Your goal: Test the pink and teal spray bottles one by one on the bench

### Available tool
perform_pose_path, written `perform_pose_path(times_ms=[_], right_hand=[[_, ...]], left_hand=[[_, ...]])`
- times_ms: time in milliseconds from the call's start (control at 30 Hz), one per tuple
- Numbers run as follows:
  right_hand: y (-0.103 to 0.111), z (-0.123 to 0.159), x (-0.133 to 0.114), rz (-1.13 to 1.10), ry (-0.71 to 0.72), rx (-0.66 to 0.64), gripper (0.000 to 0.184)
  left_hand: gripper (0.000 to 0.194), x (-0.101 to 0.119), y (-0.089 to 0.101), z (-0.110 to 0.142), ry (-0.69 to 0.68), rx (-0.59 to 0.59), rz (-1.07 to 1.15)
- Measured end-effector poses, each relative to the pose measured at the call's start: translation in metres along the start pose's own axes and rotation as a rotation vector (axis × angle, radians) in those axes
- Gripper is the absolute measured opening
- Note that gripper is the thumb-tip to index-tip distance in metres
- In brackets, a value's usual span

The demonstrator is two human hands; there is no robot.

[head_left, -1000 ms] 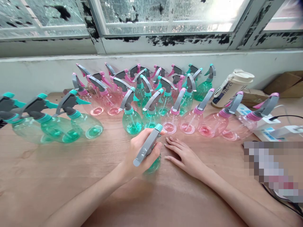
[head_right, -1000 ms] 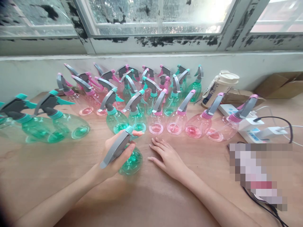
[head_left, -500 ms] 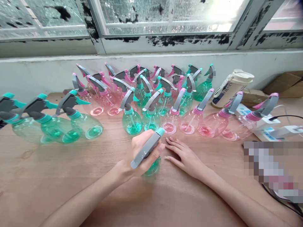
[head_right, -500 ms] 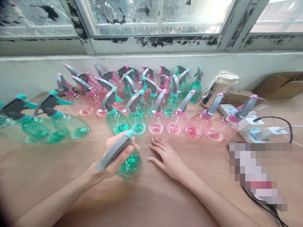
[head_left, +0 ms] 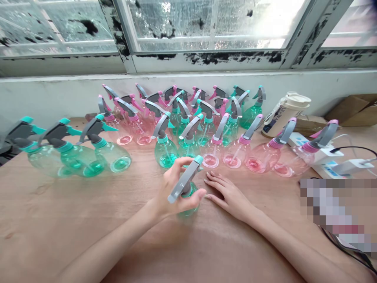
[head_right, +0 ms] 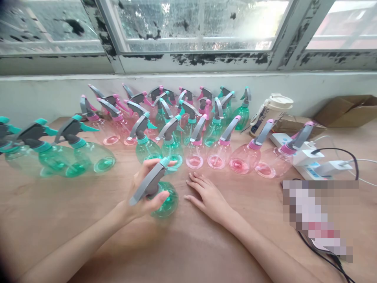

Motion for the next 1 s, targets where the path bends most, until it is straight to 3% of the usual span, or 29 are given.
perform_pose_path(times_ms=[100, 233, 400, 533, 700, 867, 1000], right_hand=[[0.0, 0.0, 0.0, 0.006, 0.005, 0.006, 0.047], [-0.001, -0.001, 0.001, -0.002, 0.009, 0.007, 0.047], [-0.002, 0.0, 0.003, -0.016, 0.004, 0.019, 0.048], [-0.004, 0.001, 0.004, -0.014, 0.018, 0.016, 0.049], [-0.007, 0.003, 0.008, 0.012, 0.022, 0.008, 0.049], [-0.01, 0.004, 0.011, 0.008, 0.043, 0.003, 0.049], [-0.01, 0.005, 0.012, 0.013, 0.035, 0.007, 0.049]], left_hand=[[0.05, -0.005, 0.003, 0.009, -0.023, 0.026, -0.063], [0.034, -0.016, 0.005, 0.028, 0.119, -0.03, -0.112], [0.016, -0.009, 0.01, 0.033, 0.141, -0.084, -0.167], [0.015, -0.005, 0.022, 0.034, 0.188, -0.111, -0.227], [0.028, -0.022, 0.064, 0.055, 0.354, -0.079, -0.336], [0.04, -0.052, 0.12, 0.072, 0.657, 0.013, -0.536], [0.048, -0.074, 0.135, 0.065, 0.765, 0.03, -0.524]])
Point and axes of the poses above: each hand's wrist, its own z-axis away from the middle knuckle, its own y-axis out of the back of the hand, x = y × z, the point moved 5 cm from there along -z, towards the middle knuckle, and after that the axes turned 9 degrees about -z, right-handed, at the moved point
